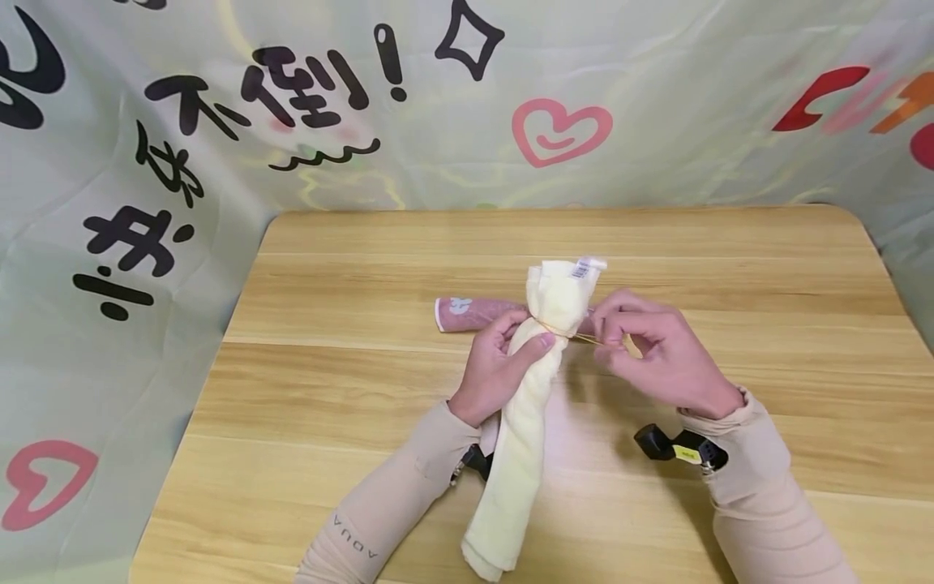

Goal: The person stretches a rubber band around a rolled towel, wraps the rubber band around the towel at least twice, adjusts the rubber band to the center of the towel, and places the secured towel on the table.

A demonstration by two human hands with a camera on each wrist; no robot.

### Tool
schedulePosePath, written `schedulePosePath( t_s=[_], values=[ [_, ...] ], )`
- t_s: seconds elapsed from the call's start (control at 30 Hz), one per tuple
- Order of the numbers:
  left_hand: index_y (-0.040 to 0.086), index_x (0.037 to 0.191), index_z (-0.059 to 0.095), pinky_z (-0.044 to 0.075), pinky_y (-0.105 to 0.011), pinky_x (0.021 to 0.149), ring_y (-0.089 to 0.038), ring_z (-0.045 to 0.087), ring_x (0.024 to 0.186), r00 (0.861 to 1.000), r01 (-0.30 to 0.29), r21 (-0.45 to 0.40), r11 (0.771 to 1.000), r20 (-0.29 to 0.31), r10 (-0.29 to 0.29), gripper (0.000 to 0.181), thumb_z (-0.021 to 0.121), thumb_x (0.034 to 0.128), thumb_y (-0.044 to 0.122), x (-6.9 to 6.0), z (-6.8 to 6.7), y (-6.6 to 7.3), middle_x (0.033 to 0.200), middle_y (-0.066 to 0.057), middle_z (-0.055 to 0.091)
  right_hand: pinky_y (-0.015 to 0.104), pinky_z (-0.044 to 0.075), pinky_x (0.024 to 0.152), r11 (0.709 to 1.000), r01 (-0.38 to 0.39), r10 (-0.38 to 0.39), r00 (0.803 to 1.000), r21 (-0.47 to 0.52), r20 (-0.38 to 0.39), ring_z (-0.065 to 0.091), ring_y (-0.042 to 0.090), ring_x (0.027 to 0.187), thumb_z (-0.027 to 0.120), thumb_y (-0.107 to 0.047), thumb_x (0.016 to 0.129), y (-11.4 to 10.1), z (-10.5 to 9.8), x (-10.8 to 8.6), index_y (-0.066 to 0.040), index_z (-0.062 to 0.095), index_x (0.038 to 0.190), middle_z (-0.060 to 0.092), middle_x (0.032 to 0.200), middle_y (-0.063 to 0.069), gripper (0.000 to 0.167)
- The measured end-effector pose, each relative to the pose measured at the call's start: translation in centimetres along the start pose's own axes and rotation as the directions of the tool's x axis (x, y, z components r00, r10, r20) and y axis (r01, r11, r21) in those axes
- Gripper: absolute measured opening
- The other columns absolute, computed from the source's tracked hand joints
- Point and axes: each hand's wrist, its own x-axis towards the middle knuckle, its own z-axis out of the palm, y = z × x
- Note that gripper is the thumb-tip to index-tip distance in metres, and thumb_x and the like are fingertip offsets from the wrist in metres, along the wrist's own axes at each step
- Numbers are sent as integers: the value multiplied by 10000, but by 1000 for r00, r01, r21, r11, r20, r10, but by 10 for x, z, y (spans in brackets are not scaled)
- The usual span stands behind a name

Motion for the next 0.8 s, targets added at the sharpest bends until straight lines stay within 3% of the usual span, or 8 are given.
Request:
schedulePosePath(
  t_s=[0.1,0.23,0.3,0.4,0.5,0.6,0.8],
  values=[
    [-56,1254,611,597,-199,744,-12,679,816,1000,22,-14,1000,-18,-23,312,652,977,82,1,-2,0,1123,-334,696,251,498,1086,985,66,-72,997,162,32,616,177,1015,408,292,720,2,-1,1,-58,538,691,613,839,37,374],
    [-54,1251,613,594,-200,726,-21,677,798,999,42,-26,999,-27,-43,304,648,981,83,2,-2,-1,1111,-325,701,325,461,1133,941,140,-170,983,307,74,631,198,912,271,267,624,7,0,3,-29,548,694,606,777,58,412],
    [-61,1248,613,593,-197,731,-22,675,808,999,43,-28,999,-23,-44,306,649,979,81,2,-2,-2,1119,-332,697,323,453,1144,925,177,-218,972,336,90,649,189,893,263,280,632,11,2,3,-10,596,723,650,812,62,451],
    [-67,1240,616,599,-198,745,-32,680,834,999,44,-28,999,-3,-44,300,648,981,81,1,0,-4,1119,-324,698,291,501,1086,910,228,-286,950,346,126,694,176,960,342,335,782,15,4,4,50,729,862,754,976,81,487],
    [-54,1237,616,618,-217,752,-51,692,851,998,53,-33,998,34,-52,285,642,989,84,1,2,-9,1115,-301,700,253,565,1025,904,239,-316,932,355,177,729,164,1096,510,271,901,18,7,5,106,755,1074,780,1182,92,342],
    [-30,1225,618,630,-230,730,-57,703,824,995,76,-29,997,62,-74,267,647,997,104,0,3,-12,1101,-287,704,272,595,993,911,226,-306,932,346,196,727,162,1191,635,159,919,18,11,5,81,725,1188,748,1280,76,294],
    [-46,1223,618,607,-189,751,-9,683,852,990,115,-4,993,82,-114,269,650,999,100,1,4,-14,1163,-315,703,275,561,1056,928,263,-315,932,264,178,718,176,1216,763,-1,867,15,20,7,74,735,1177,747,1254,96,320]
  ],
)
